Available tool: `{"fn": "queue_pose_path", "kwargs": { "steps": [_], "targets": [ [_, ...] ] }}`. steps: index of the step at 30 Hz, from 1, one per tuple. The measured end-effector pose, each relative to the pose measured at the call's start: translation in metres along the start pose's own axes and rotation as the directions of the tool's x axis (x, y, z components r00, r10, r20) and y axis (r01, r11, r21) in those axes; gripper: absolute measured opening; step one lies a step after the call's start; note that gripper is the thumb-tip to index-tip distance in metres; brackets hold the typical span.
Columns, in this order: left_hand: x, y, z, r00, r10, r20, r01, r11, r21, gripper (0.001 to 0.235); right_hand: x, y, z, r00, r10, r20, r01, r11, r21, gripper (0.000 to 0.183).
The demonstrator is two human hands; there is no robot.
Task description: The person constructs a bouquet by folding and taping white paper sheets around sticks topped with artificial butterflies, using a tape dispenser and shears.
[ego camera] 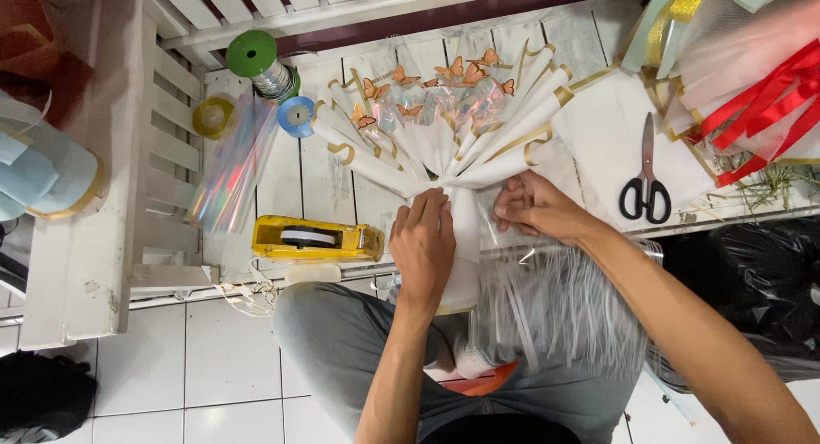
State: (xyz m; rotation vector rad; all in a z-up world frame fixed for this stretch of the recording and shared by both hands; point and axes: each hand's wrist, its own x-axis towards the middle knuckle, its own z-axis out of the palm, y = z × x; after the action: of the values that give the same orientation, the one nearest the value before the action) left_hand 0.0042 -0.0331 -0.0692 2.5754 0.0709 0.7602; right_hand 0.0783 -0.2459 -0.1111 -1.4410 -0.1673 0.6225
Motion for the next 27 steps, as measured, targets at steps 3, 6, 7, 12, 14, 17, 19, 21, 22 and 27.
{"fn": "queue_pose_path", "kwargs": {
  "steps": [3, 6, 7, 12, 14, 17, 19, 21, 22, 27],
  "targets": [
    [0.000, 0.001, -0.001, 0.999, -0.024, -0.034, 0.023, 0.999, -0.025, 0.006, 0.018, -0.003, -0.002, 0.998, 0.042, 0.043, -0.041, 0.999, -0.030, 0.024],
    [0.000, 0.001, -0.003, 0.999, -0.026, -0.043, 0.026, 1.000, 0.011, 0.005, 0.025, -0.018, 0.001, 0.989, 0.125, 0.072, -0.116, 0.985, -0.125, 0.003],
    [-0.001, -0.001, -0.002, 0.998, -0.029, -0.048, 0.030, 0.999, 0.011, 0.004, 0.031, -0.011, -0.004, 0.990, 0.133, 0.053, -0.124, 0.983, -0.135, 0.004],
    [-0.003, -0.003, 0.000, 0.998, -0.041, -0.051, 0.039, 0.998, -0.040, 0.004, 0.040, -0.020, 0.008, 0.984, 0.180, -0.003, -0.177, 0.968, -0.177, 0.009],
    [-0.002, -0.004, -0.001, 0.997, -0.082, 0.001, 0.081, 0.990, -0.115, 0.004, 0.045, -0.019, 0.010, 0.979, 0.192, -0.068, -0.202, 0.957, -0.207, 0.006],
    [-0.002, -0.002, -0.004, 0.993, -0.112, 0.018, 0.114, 0.982, -0.148, 0.005, 0.046, -0.021, 0.016, 0.977, 0.193, -0.085, -0.207, 0.956, -0.207, 0.004],
    [-0.002, -0.002, -0.005, 0.994, -0.110, 0.015, 0.111, 0.981, -0.158, 0.005, 0.052, -0.007, 0.011, 0.978, 0.184, -0.097, -0.201, 0.954, -0.224, 0.006],
    [-0.002, -0.002, -0.006, 0.994, -0.105, 0.009, 0.105, 0.980, -0.167, 0.006, 0.054, -0.007, 0.014, 0.979, 0.170, -0.110, -0.193, 0.951, -0.241, 0.011],
    [-0.002, -0.003, -0.006, 0.994, -0.107, 0.013, 0.108, 0.979, -0.171, 0.005, 0.052, -0.014, 0.019, 0.976, 0.176, -0.130, -0.206, 0.937, -0.281, 0.010],
    [0.000, -0.010, -0.001, 0.997, -0.079, -0.016, 0.072, 0.956, -0.285, 0.006, 0.052, -0.017, 0.025, 0.962, 0.189, -0.197, -0.241, 0.926, -0.291, 0.012]
  ]
}}
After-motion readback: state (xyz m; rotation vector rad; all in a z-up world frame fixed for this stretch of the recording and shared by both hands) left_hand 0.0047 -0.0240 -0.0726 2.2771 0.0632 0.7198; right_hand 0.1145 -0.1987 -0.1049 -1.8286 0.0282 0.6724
